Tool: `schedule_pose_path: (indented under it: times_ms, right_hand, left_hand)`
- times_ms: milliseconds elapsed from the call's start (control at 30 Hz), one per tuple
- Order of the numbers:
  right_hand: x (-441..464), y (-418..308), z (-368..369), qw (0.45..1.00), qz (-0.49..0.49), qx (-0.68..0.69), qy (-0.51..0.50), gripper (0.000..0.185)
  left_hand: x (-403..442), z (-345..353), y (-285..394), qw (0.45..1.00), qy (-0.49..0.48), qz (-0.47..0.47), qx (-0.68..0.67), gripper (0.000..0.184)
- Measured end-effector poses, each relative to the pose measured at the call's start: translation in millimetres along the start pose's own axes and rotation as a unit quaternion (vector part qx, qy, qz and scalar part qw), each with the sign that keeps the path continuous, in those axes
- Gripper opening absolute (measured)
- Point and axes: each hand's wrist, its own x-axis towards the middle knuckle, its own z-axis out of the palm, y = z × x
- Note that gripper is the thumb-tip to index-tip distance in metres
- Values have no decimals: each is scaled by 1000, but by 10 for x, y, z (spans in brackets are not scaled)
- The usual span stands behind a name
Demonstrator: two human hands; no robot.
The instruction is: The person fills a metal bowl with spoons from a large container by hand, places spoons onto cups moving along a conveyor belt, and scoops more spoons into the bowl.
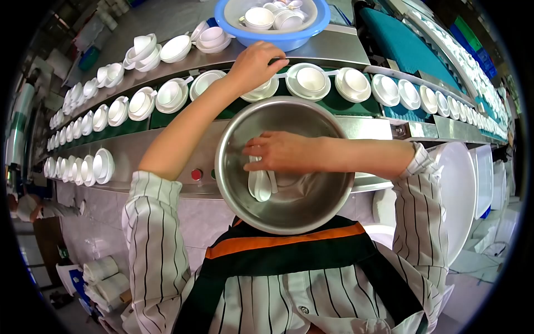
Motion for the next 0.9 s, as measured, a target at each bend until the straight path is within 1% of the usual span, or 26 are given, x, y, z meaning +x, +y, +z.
schedule_pose_path:
  times_ms: [67,133,167,233,267,300,367,400,467,567,600,633,700,733,800,833,867,900]
  right_hand:
    - [-52,54,134,995,-52,-78,17,16]
    - [-211,-20,-68,986,45,-94,-129,16]
    - [-308,-10,-142,970,94,-102,-200,15]
    - [-504,78,-182,964,161,-41,-206,11]
    - [-628,128,-199,958,195,-13,-211,11]
    - [-789,165,-191,969,184,-10,-163,10]
    - [-1037,243,-178,985,161,-9,-59,9]
    - [-1106,227,-266,979,184,-8,-83,9]
    - [-1106,116,-453,965,235,-2,-120,8]
    - [-1198,10,-527,958,250,74,-116,19]
    - [-1335,23,-527,954,260,89,-120,25]
    - [-1464,52,-485,954,263,98,-106,26]
    - [-1388,71,-365,952,268,119,-83,27]
    - [-1434,79,-330,946,282,117,-110,26]
    - [-1469,108,-264,932,307,110,-161,25]
    - [-1547,121,-276,929,307,129,-162,24]
    - [-1631,152,-290,926,307,149,-164,24]
    - [-1710,185,-289,923,306,167,-164,23]
  left_hand:
    - [-30,-124,215,1000,-18,-3,-17,22]
    - [-169,-229,516,997,-42,-12,-56,20]
    - [-241,-258,621,995,-54,-17,-76,20]
    - [-412,-284,830,970,-172,-91,-146,19]
    - [-464,-235,913,959,-226,-88,-145,20]
    - [-493,-88,940,938,-301,-119,-124,26]
    - [-618,272,940,939,-324,-88,-71,25]
    - [-616,428,958,938,-333,-75,-68,30]
    - [-579,529,1004,925,-371,-61,-51,39]
    - [-393,557,1170,885,-460,-72,-12,46]
    - [-254,668,1255,880,-469,-67,-19,49]
    - [-141,761,1328,871,-486,-70,-18,47]
    - [-118,662,1319,850,-521,-76,-22,43]
    - [-123,650,1353,866,-495,-69,-20,38]
    - [-42,551,1355,834,-547,-62,-36,39]
    - [2,511,1386,817,-571,-60,-51,40]
    - [36,439,1392,808,-583,-19,-80,38]
    - [124,344,1425,795,-592,-40,-124,35]
